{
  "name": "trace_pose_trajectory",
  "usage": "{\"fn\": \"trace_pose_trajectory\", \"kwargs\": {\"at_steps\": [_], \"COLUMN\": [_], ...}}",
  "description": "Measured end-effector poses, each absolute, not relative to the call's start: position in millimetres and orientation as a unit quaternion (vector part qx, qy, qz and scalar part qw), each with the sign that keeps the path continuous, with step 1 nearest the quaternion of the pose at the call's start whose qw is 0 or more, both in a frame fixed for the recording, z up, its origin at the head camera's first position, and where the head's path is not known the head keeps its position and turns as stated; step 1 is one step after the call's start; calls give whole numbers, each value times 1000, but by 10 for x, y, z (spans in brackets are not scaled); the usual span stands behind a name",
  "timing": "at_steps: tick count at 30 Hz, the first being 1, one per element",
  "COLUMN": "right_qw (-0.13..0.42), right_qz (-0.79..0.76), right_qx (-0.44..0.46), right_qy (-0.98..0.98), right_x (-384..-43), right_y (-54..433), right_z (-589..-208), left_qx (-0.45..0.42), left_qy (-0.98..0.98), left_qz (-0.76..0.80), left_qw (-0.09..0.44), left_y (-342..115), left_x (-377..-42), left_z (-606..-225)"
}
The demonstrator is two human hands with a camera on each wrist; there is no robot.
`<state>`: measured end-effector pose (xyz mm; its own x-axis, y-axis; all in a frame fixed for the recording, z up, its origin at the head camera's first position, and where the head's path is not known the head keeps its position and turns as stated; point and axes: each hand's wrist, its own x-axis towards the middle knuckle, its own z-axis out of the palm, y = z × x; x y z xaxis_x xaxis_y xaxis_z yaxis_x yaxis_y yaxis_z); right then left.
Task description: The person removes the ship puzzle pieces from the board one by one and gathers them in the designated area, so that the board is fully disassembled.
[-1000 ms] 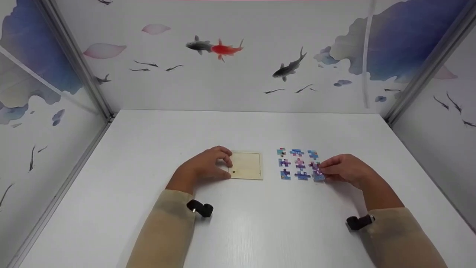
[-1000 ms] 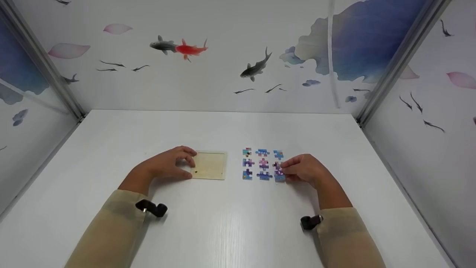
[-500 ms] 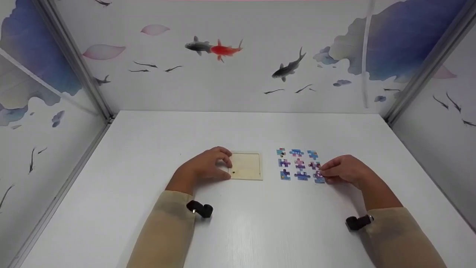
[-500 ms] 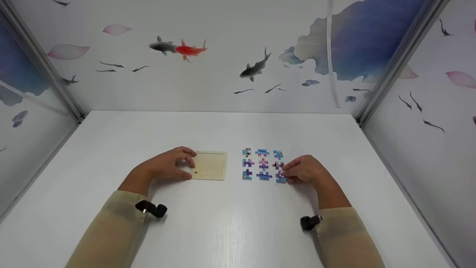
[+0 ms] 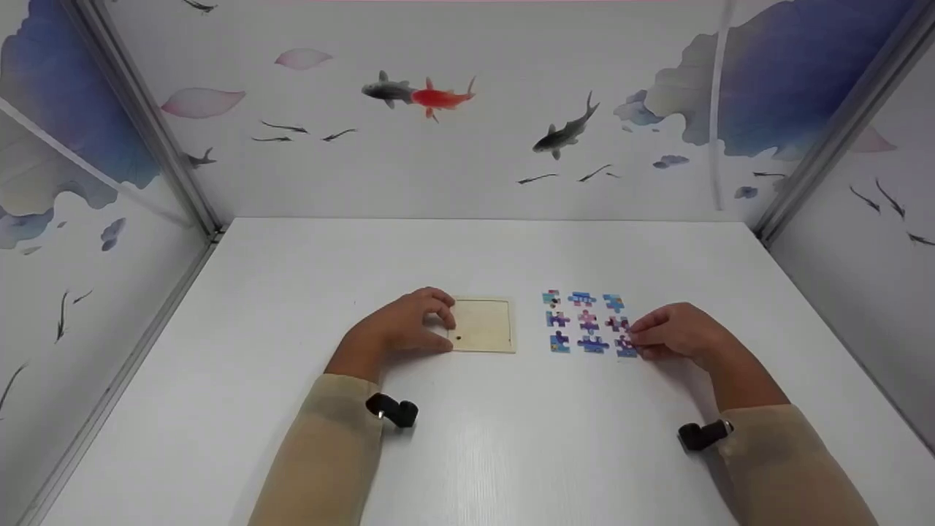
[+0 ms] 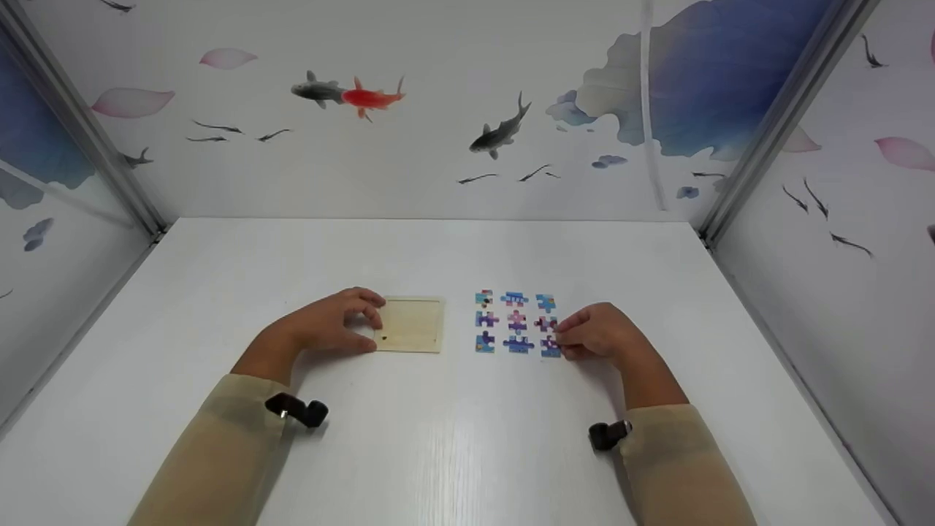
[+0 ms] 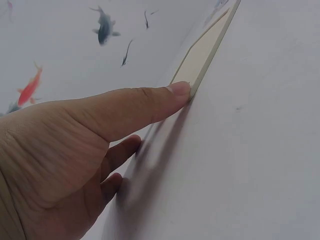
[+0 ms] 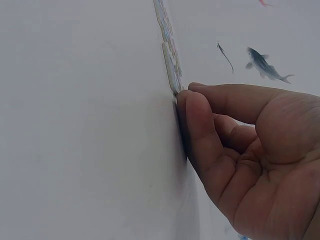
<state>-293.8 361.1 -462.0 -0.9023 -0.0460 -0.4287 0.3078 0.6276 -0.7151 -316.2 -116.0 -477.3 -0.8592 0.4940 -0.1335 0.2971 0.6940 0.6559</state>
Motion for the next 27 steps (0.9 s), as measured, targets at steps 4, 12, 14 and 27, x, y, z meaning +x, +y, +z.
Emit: {"fn": "trace_pose_trajectory", "kwargs": {"at_steps": [4, 12, 14, 27], "right_qw": [202, 179, 175, 159], "right_qz": [-417, -435, -437, -475], "right_qx": [73, 53, 42, -6], "right_qy": [883, 881, 881, 865], "right_x": [-2946, -2966, -2974, -3064], "right_y": [3602, 3377, 3288, 2845], "right_z": [-4580, -4452, -4411, -4084], "left_qx": [215, 212, 215, 227], "left_qy": [910, 911, 910, 909], "left_qz": [321, 320, 322, 327], "left_qw": [151, 149, 148, 121], "left_y": [-1143, -1150, -1154, -1157], "left_x": [-3146, -3134, -3135, -3187], "left_z": [-4754, -4748, -4752, -4771]}}
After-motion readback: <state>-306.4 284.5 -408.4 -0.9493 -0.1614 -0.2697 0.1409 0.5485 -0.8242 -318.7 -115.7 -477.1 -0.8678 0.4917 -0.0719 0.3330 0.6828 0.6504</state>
